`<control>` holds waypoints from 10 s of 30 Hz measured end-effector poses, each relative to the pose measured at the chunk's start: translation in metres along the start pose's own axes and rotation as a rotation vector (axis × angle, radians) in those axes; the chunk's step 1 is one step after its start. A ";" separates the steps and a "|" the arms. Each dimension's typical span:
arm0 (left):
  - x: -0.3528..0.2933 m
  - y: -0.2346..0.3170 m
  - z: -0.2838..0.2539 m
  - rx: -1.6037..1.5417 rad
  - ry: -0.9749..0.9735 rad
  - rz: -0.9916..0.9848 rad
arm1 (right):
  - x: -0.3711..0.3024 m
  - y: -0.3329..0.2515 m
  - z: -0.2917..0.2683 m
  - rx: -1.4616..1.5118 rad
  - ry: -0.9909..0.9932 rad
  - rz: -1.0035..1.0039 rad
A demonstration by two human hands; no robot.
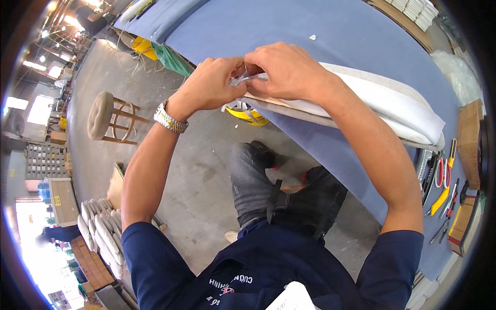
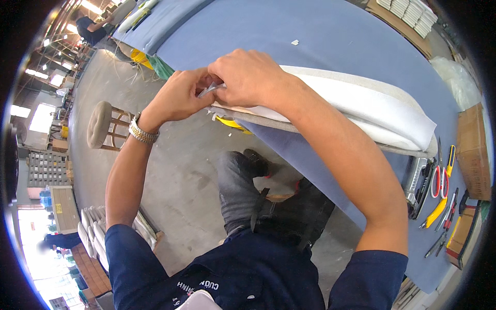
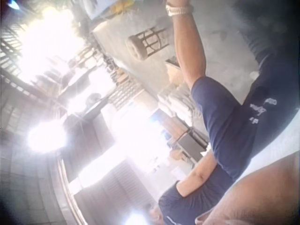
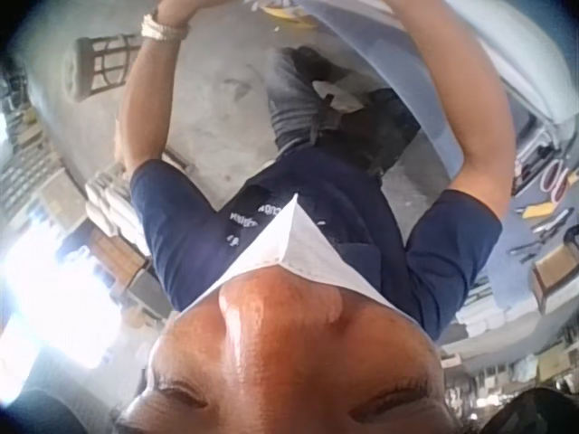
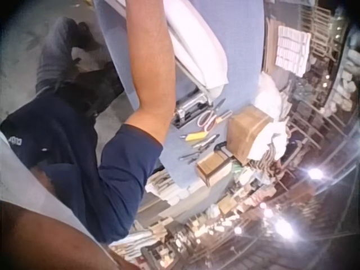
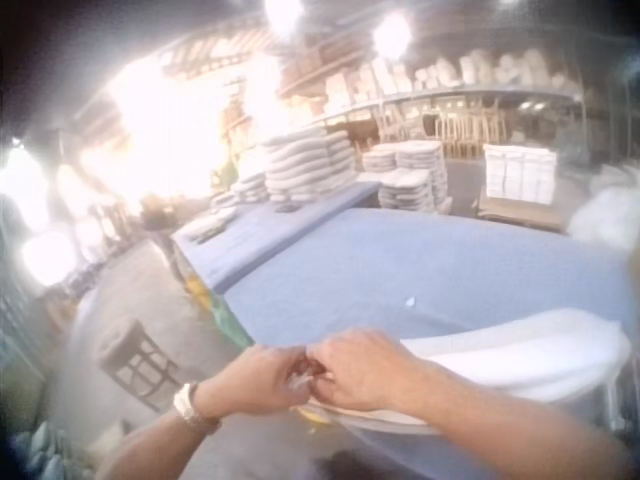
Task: The person assembles a cushion by inserting a foam insert into a fabric cover, trimming excess fabric with scissors, and securing the edges with a staple gun. The finished cushion is then placed on a stack of completed cushions.
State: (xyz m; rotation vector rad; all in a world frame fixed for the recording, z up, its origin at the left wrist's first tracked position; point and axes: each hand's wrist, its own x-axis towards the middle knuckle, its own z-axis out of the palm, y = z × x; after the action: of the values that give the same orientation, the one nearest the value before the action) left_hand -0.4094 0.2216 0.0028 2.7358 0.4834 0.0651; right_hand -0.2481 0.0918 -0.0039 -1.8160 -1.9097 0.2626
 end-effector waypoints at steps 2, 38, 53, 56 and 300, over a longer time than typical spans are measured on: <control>-0.003 -0.004 0.000 -0.129 -0.002 0.037 | -0.002 -0.003 0.006 -0.036 0.009 -0.016; -0.016 -0.023 0.026 -0.044 0.088 0.060 | 0.007 -0.014 0.030 -0.341 -0.014 -0.226; -0.026 -0.052 0.048 -0.401 0.180 -0.020 | 0.020 -0.015 0.016 -0.431 -0.111 -0.146; -0.027 -0.055 0.058 -0.526 0.329 -0.033 | 0.032 -0.010 0.013 -0.426 -0.090 -0.174; 0.028 -0.084 0.106 -0.123 0.427 -0.049 | 0.106 -0.006 0.072 1.078 0.594 -0.055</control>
State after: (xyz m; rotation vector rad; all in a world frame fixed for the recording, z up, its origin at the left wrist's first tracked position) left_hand -0.3989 0.2684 -0.1269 2.5844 0.6349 0.6536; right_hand -0.2865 0.2089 -0.0410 -0.9417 -1.0361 0.5289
